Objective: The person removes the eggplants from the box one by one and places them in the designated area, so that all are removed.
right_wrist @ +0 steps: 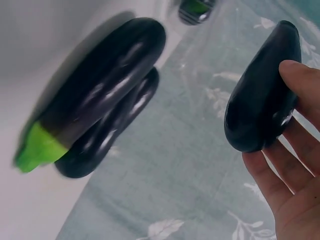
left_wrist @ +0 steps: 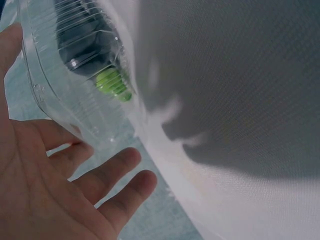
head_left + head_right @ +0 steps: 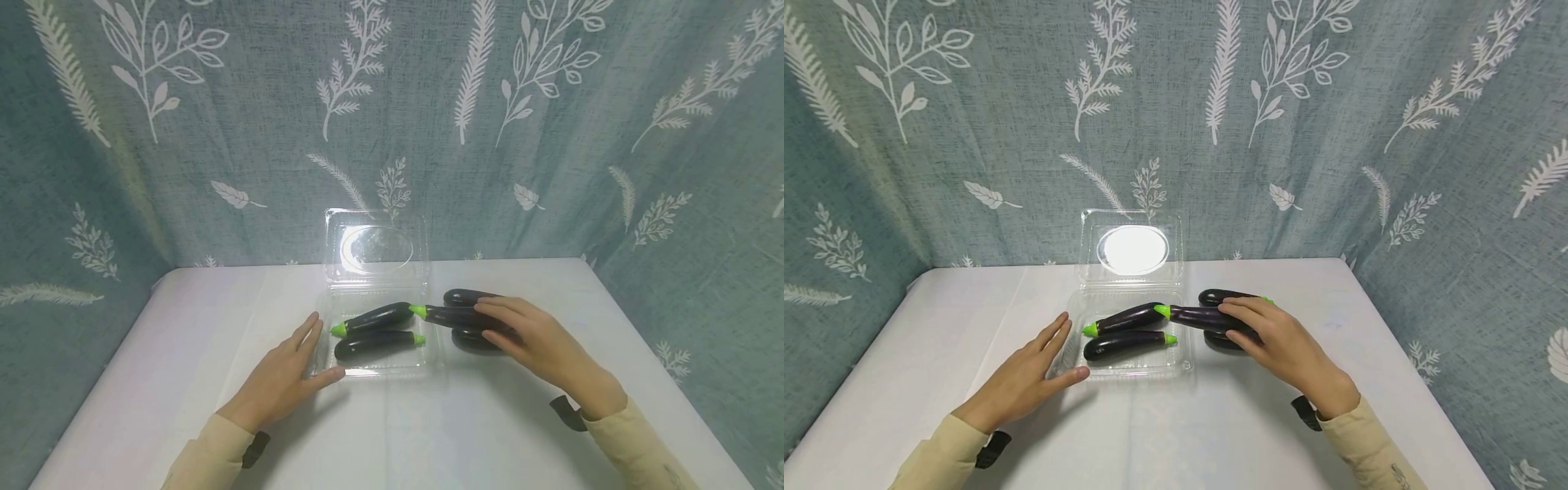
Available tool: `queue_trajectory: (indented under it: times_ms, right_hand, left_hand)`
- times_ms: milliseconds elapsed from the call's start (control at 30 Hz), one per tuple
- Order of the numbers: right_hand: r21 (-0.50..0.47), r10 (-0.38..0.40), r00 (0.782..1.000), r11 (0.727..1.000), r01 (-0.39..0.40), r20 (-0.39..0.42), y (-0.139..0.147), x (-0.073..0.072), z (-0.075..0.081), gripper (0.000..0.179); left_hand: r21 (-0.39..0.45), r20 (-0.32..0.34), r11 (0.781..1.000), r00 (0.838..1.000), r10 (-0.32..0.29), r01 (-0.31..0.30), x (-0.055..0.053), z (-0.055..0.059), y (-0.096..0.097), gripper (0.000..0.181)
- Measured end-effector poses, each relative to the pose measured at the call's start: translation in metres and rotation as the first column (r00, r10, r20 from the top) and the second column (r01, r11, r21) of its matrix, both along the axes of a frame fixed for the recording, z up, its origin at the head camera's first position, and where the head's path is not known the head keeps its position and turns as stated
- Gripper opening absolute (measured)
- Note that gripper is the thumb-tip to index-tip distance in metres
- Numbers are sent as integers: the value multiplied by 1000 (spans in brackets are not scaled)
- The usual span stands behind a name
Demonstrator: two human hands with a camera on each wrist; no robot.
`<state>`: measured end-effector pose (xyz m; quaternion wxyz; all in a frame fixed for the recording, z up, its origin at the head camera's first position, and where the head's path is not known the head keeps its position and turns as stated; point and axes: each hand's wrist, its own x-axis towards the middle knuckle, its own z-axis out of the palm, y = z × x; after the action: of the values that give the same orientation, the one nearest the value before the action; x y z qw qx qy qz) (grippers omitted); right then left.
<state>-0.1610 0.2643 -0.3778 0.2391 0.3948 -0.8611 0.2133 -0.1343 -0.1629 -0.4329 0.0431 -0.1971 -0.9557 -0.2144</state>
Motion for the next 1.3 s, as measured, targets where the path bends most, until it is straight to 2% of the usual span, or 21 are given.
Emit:
queue_trajectory:
  times_ms: [367, 533, 633, 867, 1300]
  right_hand:
    - [59, -74, 997, 995, 75, -9, 33, 11, -18, 55]
    - [83, -90, 996, 992, 92, -28, 45, 15, -29, 42]
    - [84, -84, 996, 993, 86, -32, 48, 16, -34, 40]
    - [93, -89, 995, 991, 93, -45, 52, 17, -42, 49]
    - [163, -162, 987, 973, 160, -6, 60, 20, -55, 51]
  left_hand:
    - [-10, -1, 1000, 1000, 0, 0, 0, 1, 1, 97]
    - [-15, 2, 1000, 1000, -2, 2, 0, 2, 1, 96]
    - [-13, 2, 1000, 1000, -3, 3, 1, 3, 1, 96]
    - [-10, 1, 1000, 1000, -4, 4, 1, 2, 2, 96]
    - [-10, 10, 1000, 1000, 5, -5, 1, 2, 2, 97]
